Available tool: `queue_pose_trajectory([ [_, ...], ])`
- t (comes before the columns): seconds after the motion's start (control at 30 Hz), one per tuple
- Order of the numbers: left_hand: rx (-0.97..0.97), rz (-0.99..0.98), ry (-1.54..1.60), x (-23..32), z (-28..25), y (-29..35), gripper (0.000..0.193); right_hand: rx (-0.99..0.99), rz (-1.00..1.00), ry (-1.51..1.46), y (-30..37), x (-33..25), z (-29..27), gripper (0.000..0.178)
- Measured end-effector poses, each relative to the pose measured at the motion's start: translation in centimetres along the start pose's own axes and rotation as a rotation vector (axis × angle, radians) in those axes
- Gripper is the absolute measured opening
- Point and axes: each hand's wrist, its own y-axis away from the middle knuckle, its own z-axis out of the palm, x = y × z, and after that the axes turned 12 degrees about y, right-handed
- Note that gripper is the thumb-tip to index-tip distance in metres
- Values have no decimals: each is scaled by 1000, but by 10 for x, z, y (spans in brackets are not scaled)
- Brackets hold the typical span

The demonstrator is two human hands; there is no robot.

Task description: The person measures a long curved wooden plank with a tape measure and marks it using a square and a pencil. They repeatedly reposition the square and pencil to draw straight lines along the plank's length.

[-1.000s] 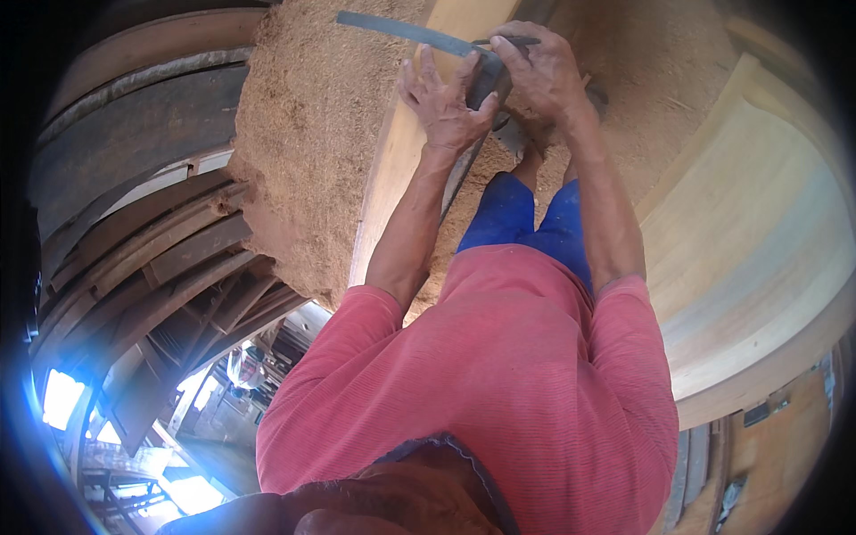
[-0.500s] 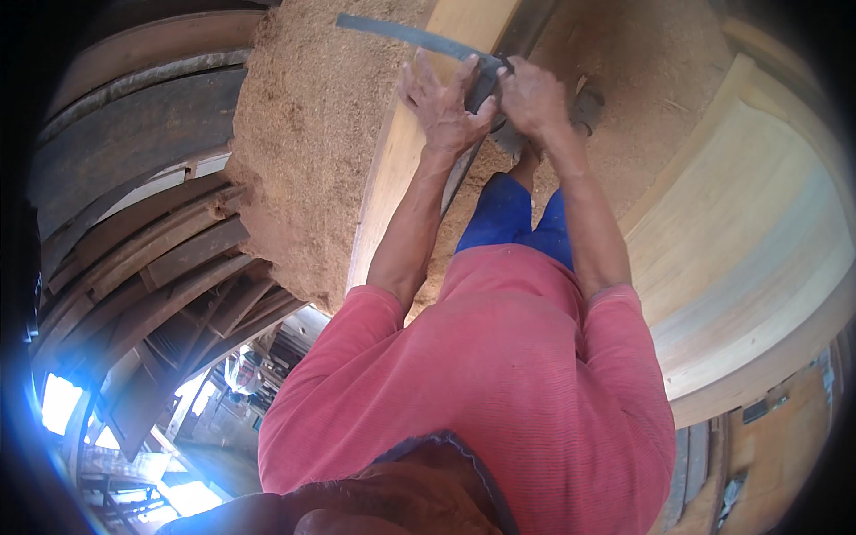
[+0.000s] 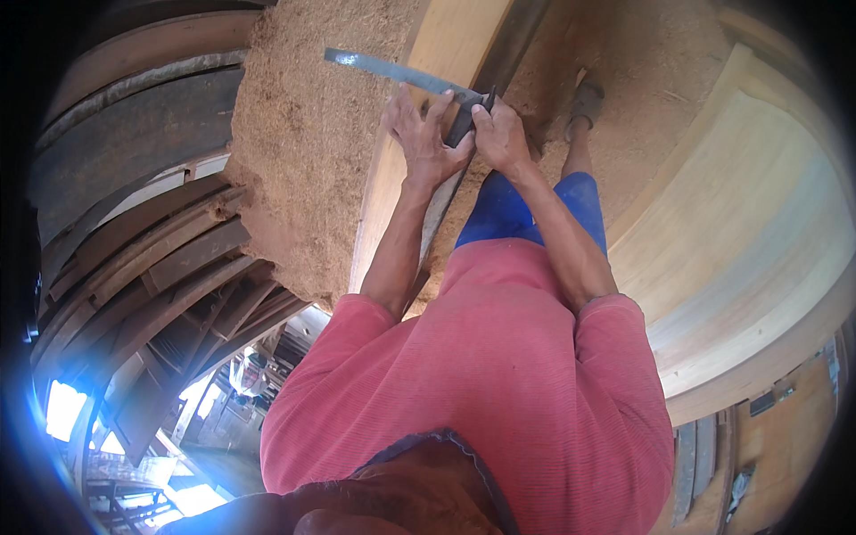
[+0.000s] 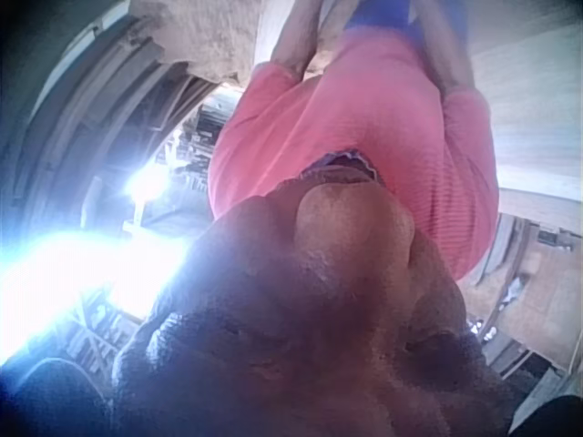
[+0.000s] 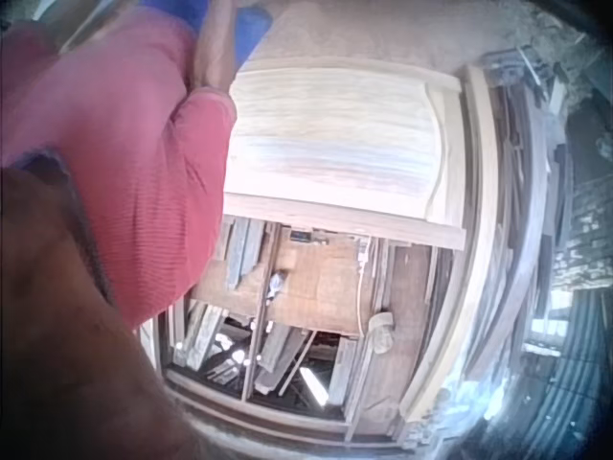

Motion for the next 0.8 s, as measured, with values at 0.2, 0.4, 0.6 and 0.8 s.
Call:
queue_pose_trajectory([
  [0.2, 36, 17, -55, -2, 4, 0, 87, 96, -21, 12, 1, 1, 6, 25],
  [0.4, 43, -5, -101, -1, 8, -2, 88, 117, -17, 7, -4, 4, 7, 25],
  [0.6, 49, 4, -99, -2, 9, -2, 88, 125, -32, -26, -4, 9, 9, 24],
  [0.8, 54, -3, -106, 0, 9, -3, 87, 118, -35, -7, -5, 10, 8, 24],
])
